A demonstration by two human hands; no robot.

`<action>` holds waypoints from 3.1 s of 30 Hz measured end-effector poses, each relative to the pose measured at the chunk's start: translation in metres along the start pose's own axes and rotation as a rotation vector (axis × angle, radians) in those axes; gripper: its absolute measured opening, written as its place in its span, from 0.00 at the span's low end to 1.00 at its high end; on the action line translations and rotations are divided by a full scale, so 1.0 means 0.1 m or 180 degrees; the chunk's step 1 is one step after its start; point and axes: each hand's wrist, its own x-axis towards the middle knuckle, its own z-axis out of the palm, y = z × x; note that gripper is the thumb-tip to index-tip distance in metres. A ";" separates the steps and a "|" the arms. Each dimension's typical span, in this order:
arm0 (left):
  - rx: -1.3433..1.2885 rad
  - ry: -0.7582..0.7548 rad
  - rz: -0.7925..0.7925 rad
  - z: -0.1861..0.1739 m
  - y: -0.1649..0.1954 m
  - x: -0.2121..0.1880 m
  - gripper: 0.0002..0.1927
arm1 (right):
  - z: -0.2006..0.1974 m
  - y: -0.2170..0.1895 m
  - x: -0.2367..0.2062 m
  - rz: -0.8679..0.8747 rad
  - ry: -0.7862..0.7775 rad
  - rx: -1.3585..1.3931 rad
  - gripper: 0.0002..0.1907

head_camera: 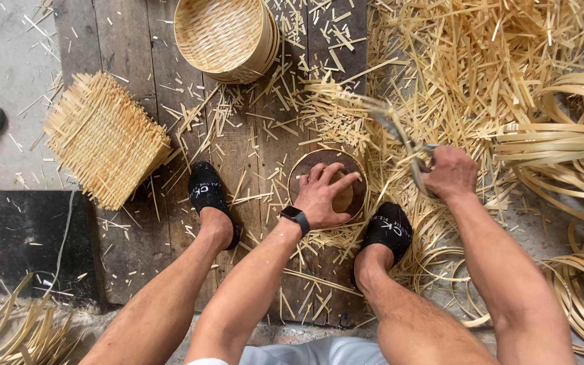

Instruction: The person sits on the floor of a bamboo craft workshop and assembles round woven bamboo basket bases. They trim a square woven bamboo mat with scissors, press it over a round wooden mold to shape it, weave and tuck thin bamboo strips around the rim, and stack the finished round basket with others.

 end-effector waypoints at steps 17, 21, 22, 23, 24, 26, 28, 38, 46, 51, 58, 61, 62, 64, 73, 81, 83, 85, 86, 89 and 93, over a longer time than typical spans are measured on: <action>-0.1497 0.0529 -0.1963 -0.17 -0.37 0.91 0.18 | 0.04 -1.10 -0.34 0.0913 -0.1063 0.4008 0.12; -0.1466 0.0620 -0.2111 -0.08 -0.41 0.97 0.16 | 0.13 -1.04 -0.28 0.0936 -0.1081 0.4060 0.10; -0.1360 0.0679 -0.2127 -0.08 -0.40 0.96 0.16 | 0.12 -1.04 -0.28 0.0947 -0.1074 0.4049 0.10; -0.1305 0.0751 -0.2068 -0.07 -0.39 0.95 0.16 | 0.10 -1.05 -0.28 0.0949 -0.1065 0.4036 0.10; -0.1245 0.0825 -0.2004 -0.06 -0.38 0.94 0.16 | 0.08 -1.06 -0.29 0.0950 -0.1050 0.4029 0.11; -0.1195 0.0912 -0.1883 -0.06 -0.36 0.91 0.17 | 0.02 -1.10 -0.34 0.0904 -0.1008 0.4028 0.12; -0.1213 0.0920 -0.1781 -0.07 -0.36 0.86 0.18 | -0.03 -1.12 -0.41 0.1001 -0.1003 0.3803 0.14; -0.2228 0.1553 -0.2375 0.25 -0.86 -0.03 0.19 | 0.15 -1.05 -0.63 0.0911 -0.1039 0.4078 0.22; -0.2778 0.1092 -0.2913 0.13 -1.00 -0.03 0.18 | 0.09 -1.09 -0.61 0.1044 -0.1017 0.4015 0.15; -0.3919 0.1361 -0.2746 0.07 -0.77 -0.15 0.19 | -0.09 -1.09 -0.65 0.1072 -0.1046 0.5119 0.16; -0.5775 0.0875 -0.2397 0.54 -0.29 -0.43 0.09 | -0.01 -1.23 -0.76 0.1261 -0.1542 0.5022 0.18; -0.5401 0.1190 -0.2656 0.79 -0.30 -0.30 0.09 | 0.09 -1.26 -0.75 0.1397 -0.1462 0.4774 0.18; -0.5347 0.1198 -0.2668 0.84 -0.32 -0.28 0.09 | 0.11 -1.27 -0.74 0.1416 -0.1489 0.4794 0.18; -0.5211 0.1212 -0.2694 0.86 -0.37 -0.26 0.09 | 0.11 -1.27 -0.74 0.1415 -0.1579 0.4813 0.18; -0.2243 0.1590 -0.0386 -0.21 -0.48 -0.39 0.22 | -0.59 -1.43 -0.77 0.0071 -0.0603 0.3738 0.54; -0.2838 0.2418 -0.0662 -0.09 0.28 -0.13 0.31 | -1.03 -1.71 -0.81 0.0440 -0.0946 0.4571 0.57; -0.2893 0.2502 -0.0748 -0.04 0.13 -0.06 0.31 | -1.04 -1.56 -0.82 0.0130 -0.1301 0.4992 0.54; -0.2731 0.2359 -0.1090 -0.08 -0.18 0.05 0.28 | -0.99 -1.37 -0.83 -0.0135 -0.1524 0.5552 0.50; -0.2654 0.2274 -0.1286 -0.09 -0.34 0.05 0.28 | -0.94 -1.25 -0.86 -0.0219 -0.1588 0.5885 0.49; -0.2477 0.2088 -0.2117 -0.21 -0.85 0.06 0.26 | -0.66 -0.95 -0.95 -0.0131 -0.1331 0.6576 0.40; -0.1203 0.3020 -0.1588 -0.20 -0.99 0.10 0.26 | -0.20 -0.62 -1.06 -0.0079 -0.1044 0.7146 0.25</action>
